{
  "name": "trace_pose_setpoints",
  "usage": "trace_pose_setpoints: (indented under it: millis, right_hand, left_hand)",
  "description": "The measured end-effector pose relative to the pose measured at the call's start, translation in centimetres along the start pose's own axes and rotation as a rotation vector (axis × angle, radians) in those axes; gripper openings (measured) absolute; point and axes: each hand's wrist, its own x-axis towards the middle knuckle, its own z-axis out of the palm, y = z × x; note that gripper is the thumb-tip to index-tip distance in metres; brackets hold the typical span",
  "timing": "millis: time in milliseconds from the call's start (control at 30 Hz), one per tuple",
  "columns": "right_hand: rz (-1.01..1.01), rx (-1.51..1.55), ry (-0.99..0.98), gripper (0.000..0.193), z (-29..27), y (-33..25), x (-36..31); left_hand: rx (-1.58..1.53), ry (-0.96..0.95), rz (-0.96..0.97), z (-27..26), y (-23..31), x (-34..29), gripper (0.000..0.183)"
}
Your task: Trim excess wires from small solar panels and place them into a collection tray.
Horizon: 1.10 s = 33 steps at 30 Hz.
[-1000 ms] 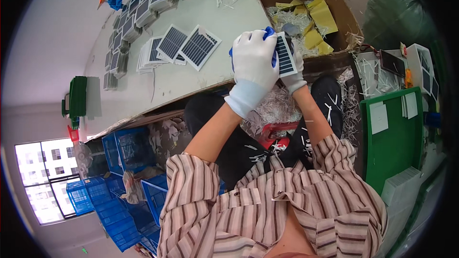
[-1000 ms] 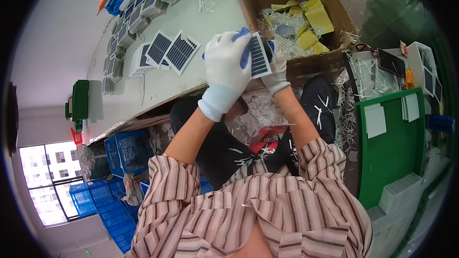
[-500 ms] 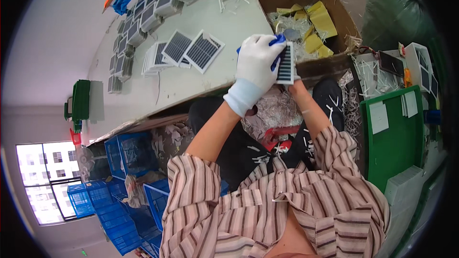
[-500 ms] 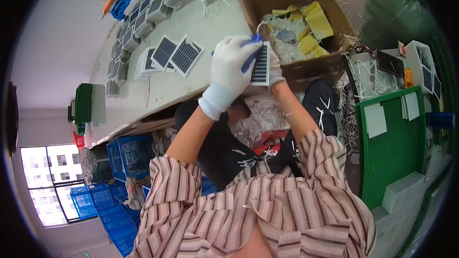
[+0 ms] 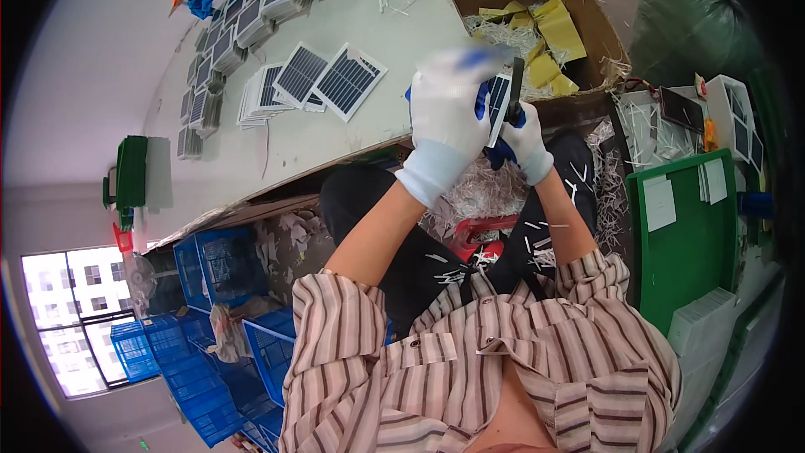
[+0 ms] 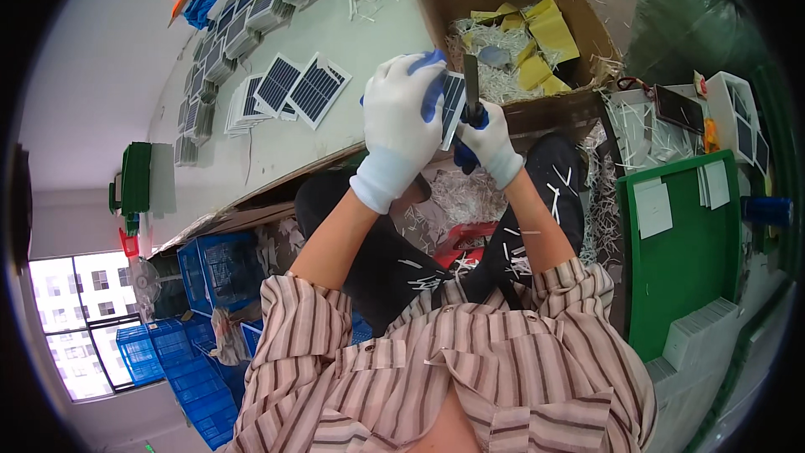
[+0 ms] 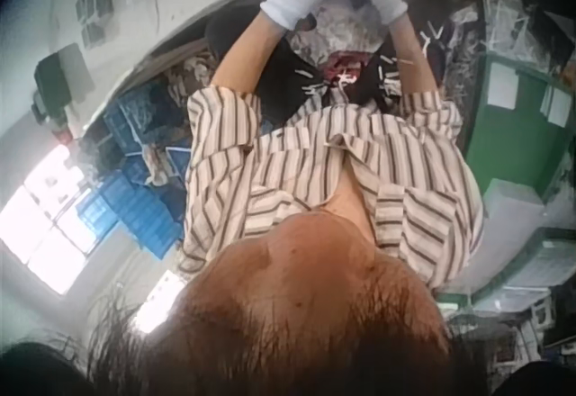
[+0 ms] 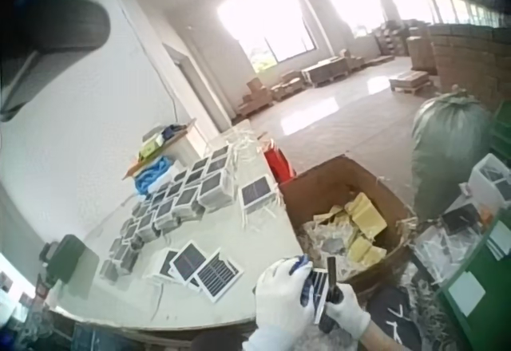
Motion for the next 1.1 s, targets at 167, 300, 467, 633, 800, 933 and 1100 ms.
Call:
trace_pose_setpoints:
  millis: [167,300,467,633,800,933,1100]
  right_hand:
    - [0.182,-0.111,-0.399,0.008,2.8,-2.4,-4.0]
    - [-0.07,-0.093,-0.145,0.024,4.2,0.8,-6.8]
    - [-0.01,-0.206,0.337,0.035,4.0,2.2,-3.8]
    - [-0.159,0.48,0.418,0.038,5.2,8.0,2.1]
    - [0.029,0.72,0.169,0.036,3.3,6.4,5.5]
    - [-0.182,-0.028,0.409,0.043,1.9,7.0,5.5]
    - [-0.705,-0.731,0.095,0.047,-1.4,-5.3,1.4]
  left_hand:
    - [0.026,0.028,-0.064,0.1,0.5,0.1,0.033]
    - [0.039,0.057,-0.098,0.5,0.7,0.1,0.033]
    - [0.069,0.093,-0.147,1.0,0.8,-0.1,0.034]
    - [0.11,0.05,-0.119,0.9,1.5,0.3,0.035]
    - [0.027,-0.002,-0.095,0.9,1.3,0.3,0.037]
    - [0.014,0.063,-0.122,1.1,0.4,-0.4,0.038]
    - [-0.046,0.075,-0.121,0.6,0.4,-0.1,0.04]
